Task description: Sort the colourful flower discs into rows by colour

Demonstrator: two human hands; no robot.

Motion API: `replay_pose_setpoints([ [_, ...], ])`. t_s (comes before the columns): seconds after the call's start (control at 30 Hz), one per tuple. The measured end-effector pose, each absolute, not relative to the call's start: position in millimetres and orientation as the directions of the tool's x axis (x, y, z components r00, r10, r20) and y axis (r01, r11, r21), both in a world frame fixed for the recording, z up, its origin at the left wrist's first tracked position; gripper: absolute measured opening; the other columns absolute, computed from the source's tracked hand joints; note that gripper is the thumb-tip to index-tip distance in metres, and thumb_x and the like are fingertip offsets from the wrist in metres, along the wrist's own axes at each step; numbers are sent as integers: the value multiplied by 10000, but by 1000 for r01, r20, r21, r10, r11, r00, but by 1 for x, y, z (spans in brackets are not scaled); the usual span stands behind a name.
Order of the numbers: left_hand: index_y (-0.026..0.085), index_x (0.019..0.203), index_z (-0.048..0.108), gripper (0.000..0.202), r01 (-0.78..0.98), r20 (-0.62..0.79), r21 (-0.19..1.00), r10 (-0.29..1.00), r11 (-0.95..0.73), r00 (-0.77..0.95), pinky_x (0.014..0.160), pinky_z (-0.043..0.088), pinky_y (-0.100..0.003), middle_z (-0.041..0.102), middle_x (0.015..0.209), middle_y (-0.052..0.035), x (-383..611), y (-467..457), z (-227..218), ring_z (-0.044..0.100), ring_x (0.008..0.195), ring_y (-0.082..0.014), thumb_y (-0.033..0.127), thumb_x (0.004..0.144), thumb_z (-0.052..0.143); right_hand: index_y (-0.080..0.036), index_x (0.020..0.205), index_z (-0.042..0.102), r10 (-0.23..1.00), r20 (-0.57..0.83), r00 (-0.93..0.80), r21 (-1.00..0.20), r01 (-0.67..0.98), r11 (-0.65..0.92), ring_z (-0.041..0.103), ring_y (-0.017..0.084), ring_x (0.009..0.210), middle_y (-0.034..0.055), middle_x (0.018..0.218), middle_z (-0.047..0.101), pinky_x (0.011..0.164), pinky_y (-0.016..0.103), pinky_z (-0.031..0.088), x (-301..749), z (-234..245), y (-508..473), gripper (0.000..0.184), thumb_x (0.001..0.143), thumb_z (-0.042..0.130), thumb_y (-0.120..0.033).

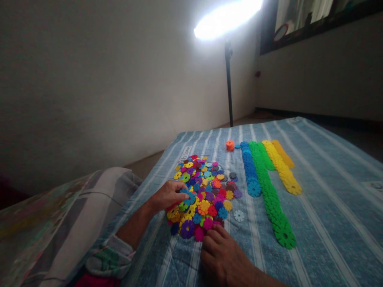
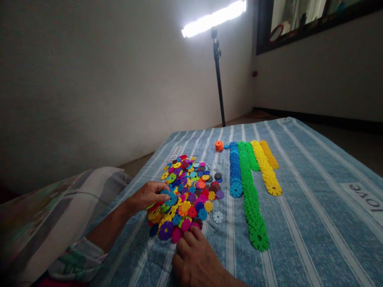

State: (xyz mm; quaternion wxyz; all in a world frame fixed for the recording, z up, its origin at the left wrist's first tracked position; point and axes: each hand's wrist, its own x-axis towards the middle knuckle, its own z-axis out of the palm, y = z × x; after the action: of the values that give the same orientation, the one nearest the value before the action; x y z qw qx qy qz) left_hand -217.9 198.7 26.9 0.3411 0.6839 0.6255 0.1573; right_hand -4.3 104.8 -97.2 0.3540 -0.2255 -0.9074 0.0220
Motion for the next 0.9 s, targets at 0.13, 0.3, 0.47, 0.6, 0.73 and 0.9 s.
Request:
replay_pose_setpoints([
  [0.13,148,763,672,258,732,-178,681,963,-28,203,560,379,-224,591,626,23,-198,200,27,512,592,-119,371,639,636,-205,804,575,408,654,-636,-188,386,903,494,201,809,29,806,596,882,407,364,-6,-102,106,163,855,608,-355],
  [0.3,148,795,678,211,707,-121,699,957,-105,262,505,350,-211,528,534,51,-155,207,24,469,511,-102,305,670,610,-206,738,534,393,677,-623,-156,400,903,472,179,715,17,711,556,776,374,384,-10,-103,105,190,863,582,-341],
  [0.47,154,791,721,161,694,1,623,888,-360,459,595,385,-195,593,631,41,-90,225,17,511,613,-98,212,688,611,-205,767,550,347,734,-584,-106,406,908,493,193,718,23,696,566,769,400,396,-11,-102,106,192,859,569,-373],
  [0.6,156,850,741,194,712,8,547,854,-440,521,623,409,-198,641,671,26,-48,242,4,557,646,-114,193,720,602,-208,768,555,352,713,-606,-107,402,909,509,202,745,23,704,573,769,401,405,-11,-101,106,188,838,601,-377],
  [0.73,167,914,750,242,737,46,453,839,-501,542,670,436,-204,702,762,2,-28,255,-8,603,701,-135,187,747,577,-203,760,559,379,671,-637,-143,391,909,509,197,765,22,731,574,787,402,406,-11,-100,105,178,821,629,-354],
  [0.9,176,856,758,233,714,88,383,792,-587,604,716,451,-208,734,835,-20,-24,262,-11,630,763,-151,166,746,552,-202,770,577,386,644,-660,-150,386,910,497,205,766,24,735,565,779,402,399,-7,-93,103,160,813,638,-343],
])
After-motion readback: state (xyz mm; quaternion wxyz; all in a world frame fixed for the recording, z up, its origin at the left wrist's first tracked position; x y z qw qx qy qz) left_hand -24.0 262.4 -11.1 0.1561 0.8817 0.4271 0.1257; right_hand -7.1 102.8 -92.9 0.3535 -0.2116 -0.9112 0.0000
